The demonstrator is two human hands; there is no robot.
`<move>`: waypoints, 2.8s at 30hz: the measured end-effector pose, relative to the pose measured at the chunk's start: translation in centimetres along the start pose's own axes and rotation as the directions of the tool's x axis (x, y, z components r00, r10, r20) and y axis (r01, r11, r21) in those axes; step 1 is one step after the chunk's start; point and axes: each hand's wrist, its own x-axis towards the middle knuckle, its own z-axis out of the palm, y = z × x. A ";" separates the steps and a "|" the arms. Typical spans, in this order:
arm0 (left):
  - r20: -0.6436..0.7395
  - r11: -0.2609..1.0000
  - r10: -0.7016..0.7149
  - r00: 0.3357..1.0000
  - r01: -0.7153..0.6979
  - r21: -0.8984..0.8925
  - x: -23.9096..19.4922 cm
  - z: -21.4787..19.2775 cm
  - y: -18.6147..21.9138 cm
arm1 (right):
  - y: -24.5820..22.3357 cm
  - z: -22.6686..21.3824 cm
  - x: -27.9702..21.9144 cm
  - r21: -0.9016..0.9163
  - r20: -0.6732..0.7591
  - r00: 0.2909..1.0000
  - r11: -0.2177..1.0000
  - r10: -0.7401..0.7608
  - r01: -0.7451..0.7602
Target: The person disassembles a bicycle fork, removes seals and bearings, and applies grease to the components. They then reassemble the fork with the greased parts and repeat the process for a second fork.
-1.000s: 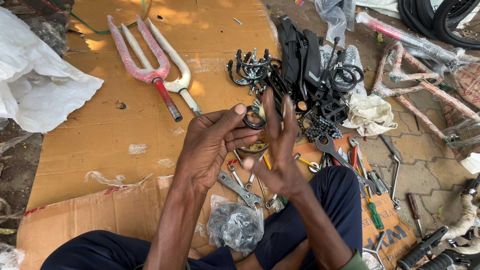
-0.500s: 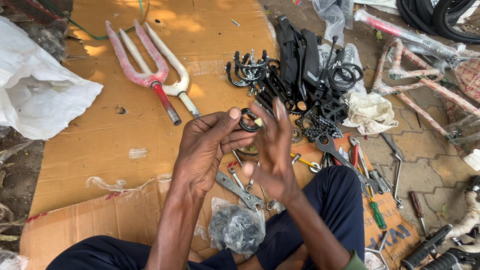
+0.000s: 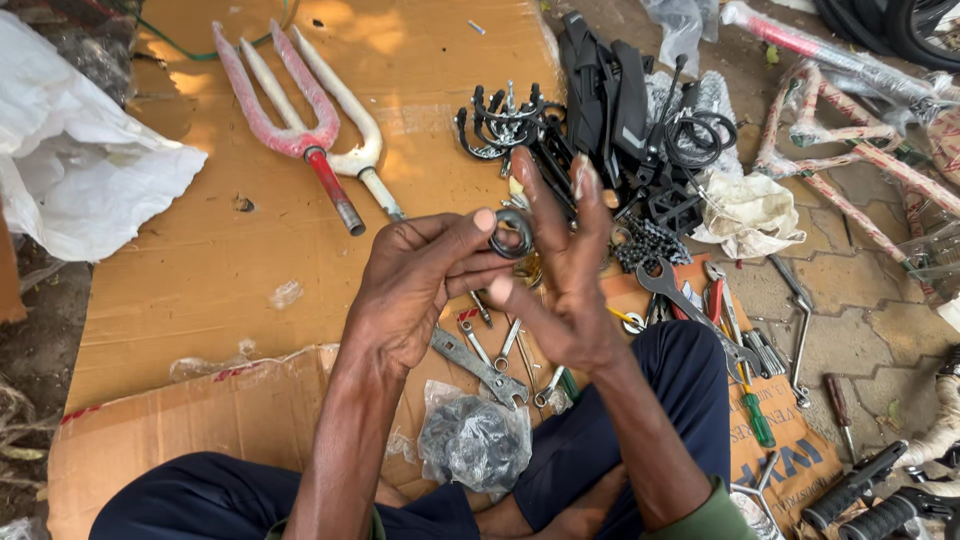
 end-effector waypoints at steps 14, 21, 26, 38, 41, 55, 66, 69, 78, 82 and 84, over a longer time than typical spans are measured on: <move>-0.039 0.998 0.035 0.999 -0.037 -0.051 0.0 -0.4 0.2 | 1.9 1.1 -1.7 0.225 -0.090 0.995 0.974 0.037 -0.016; -0.070 0.985 0.101 0.992 -0.110 -0.130 0.2 -0.4 0.0 | -0.5 4.5 -3.2 0.232 -0.084 0.996 0.973 0.033 -0.013; 0.045 0.993 0.082 0.996 -0.078 -0.090 0.2 -0.5 -0.1 | 1.0 2.0 -0.8 0.098 -0.283 0.958 0.995 0.052 -0.025; -0.040 0.989 0.064 0.997 -0.069 -0.133 0.6 -1.0 -0.7 | 1.8 2.0 -2.5 -0.263 0.071 0.989 0.954 -0.129 0.144; -0.043 0.987 0.046 0.998 -0.052 -0.153 0.4 -1.2 -0.4 | 2.2 1.8 -3.7 -0.287 0.044 0.996 0.954 -0.077 0.087; -0.063 0.987 0.081 0.995 -0.089 -0.137 0.6 -0.9 -0.5 | -0.7 4.7 -3.6 0.335 -0.107 0.989 0.940 0.106 -0.065; -0.057 1.000 0.024 0.998 -0.025 -0.019 0.3 -0.8 -0.1 | 1.5 0.7 1.0 0.028 -0.050 0.997 0.998 -0.062 0.063; -0.044 0.990 0.023 0.999 -0.029 -0.135 0.6 -1.2 -0.6 | 1.7 1.9 -1.2 -0.125 0.028 0.997 0.990 -0.070 0.073; -0.075 0.997 0.046 0.996 -0.051 -0.066 0.7 -1.5 -0.3 | 2.6 2.3 -2.6 -0.120 -0.109 0.993 0.991 0.040 -0.053; -0.058 0.997 0.040 0.997 -0.044 -0.066 0.8 -1.5 -0.5 | 2.1 2.8 -1.2 0.108 -0.124 0.990 0.993 0.064 -0.050; -0.068 0.995 0.050 0.996 -0.056 -0.084 1.0 -1.6 -0.7 | 1.5 3.9 -1.7 0.124 -0.085 0.994 0.991 0.068 -0.057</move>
